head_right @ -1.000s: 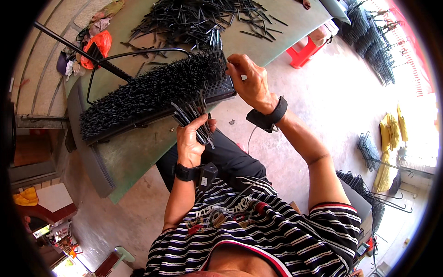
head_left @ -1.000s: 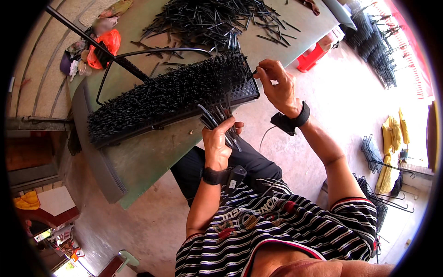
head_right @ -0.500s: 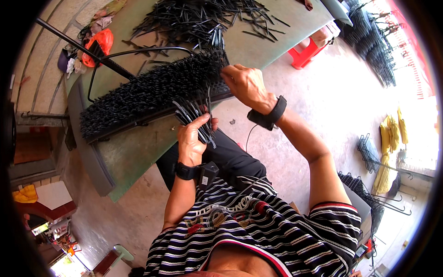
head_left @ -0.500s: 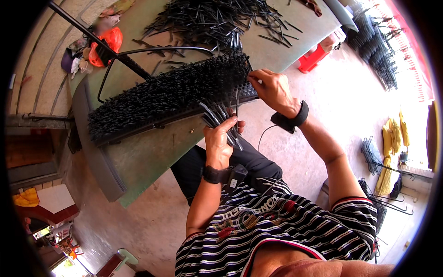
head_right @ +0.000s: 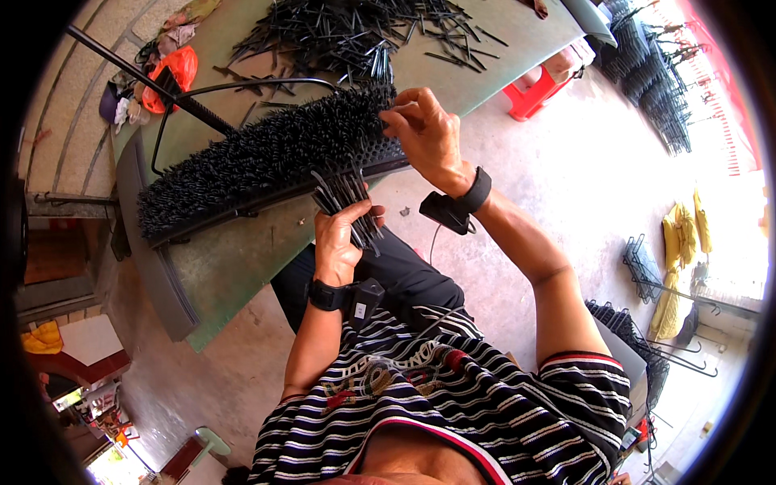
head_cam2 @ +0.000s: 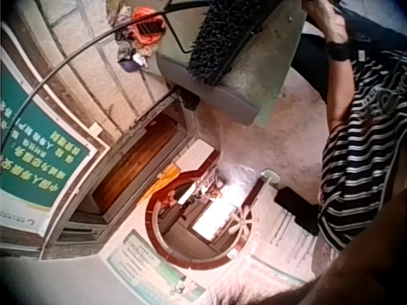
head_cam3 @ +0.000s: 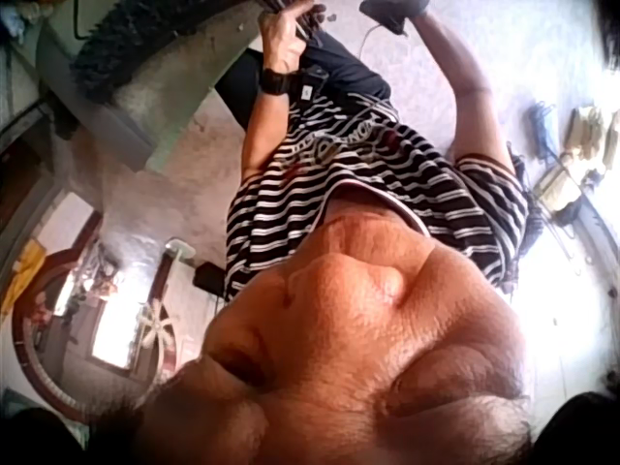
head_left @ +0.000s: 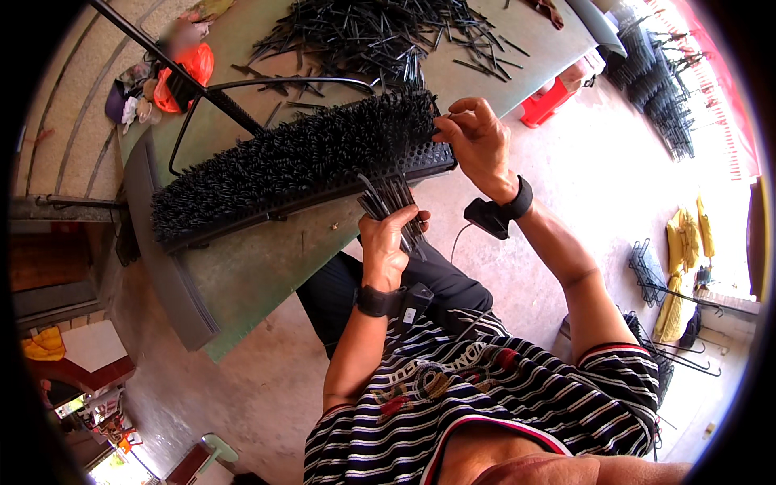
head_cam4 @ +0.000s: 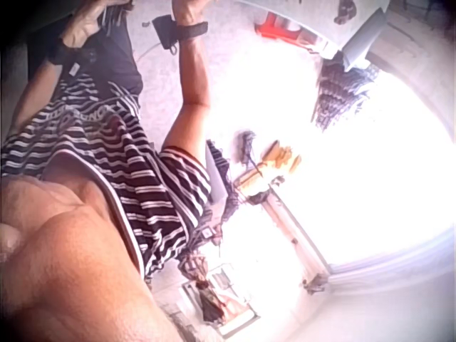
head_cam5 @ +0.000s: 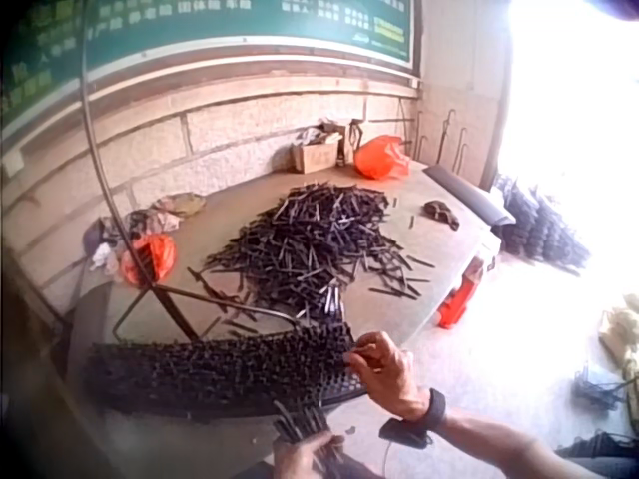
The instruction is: The person inserts black bristles into the holes of a broom head base. They pick up bundles of bristles from a pile on the table and push them into the base one by one, gradually filling the broom head.
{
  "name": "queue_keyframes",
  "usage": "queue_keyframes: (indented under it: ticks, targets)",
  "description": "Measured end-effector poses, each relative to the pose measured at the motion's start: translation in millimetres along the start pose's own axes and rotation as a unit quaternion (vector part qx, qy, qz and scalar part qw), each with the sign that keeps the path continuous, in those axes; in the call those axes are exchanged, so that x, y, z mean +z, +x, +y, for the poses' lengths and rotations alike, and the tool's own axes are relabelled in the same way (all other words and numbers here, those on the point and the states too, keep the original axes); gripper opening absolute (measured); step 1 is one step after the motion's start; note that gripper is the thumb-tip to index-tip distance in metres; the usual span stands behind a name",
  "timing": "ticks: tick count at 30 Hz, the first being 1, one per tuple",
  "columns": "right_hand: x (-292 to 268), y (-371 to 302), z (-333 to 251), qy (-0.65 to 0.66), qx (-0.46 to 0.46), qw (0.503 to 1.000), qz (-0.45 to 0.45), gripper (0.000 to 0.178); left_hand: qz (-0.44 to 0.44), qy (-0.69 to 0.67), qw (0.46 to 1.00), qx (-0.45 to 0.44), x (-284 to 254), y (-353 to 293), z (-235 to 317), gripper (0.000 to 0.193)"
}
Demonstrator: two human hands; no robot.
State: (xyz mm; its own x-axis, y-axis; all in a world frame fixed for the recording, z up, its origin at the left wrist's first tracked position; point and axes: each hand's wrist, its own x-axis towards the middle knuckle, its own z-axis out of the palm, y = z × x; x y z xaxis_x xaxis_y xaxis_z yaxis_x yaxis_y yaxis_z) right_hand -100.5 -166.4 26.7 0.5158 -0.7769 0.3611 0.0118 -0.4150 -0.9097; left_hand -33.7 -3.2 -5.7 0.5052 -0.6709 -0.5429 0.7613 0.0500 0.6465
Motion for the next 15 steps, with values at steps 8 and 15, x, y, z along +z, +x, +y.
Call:
queue_keyframes:
  ticks: [8, 15]
  targets:
    - [3.0, 1.5, 11.3, -0.141, -0.132, 0.978, -0.085, 0.010, 0.004, 0.002, 1.000, -0.001, -5.2, 4.0, 0.8, 0.021]
    - [4.5, 17.4, 5.3, -0.263, -0.216, 0.928, -0.150, 0.008, -0.002, -0.012, 1.000, 0.002, -5.4, 0.6, 4.9, 0.018]
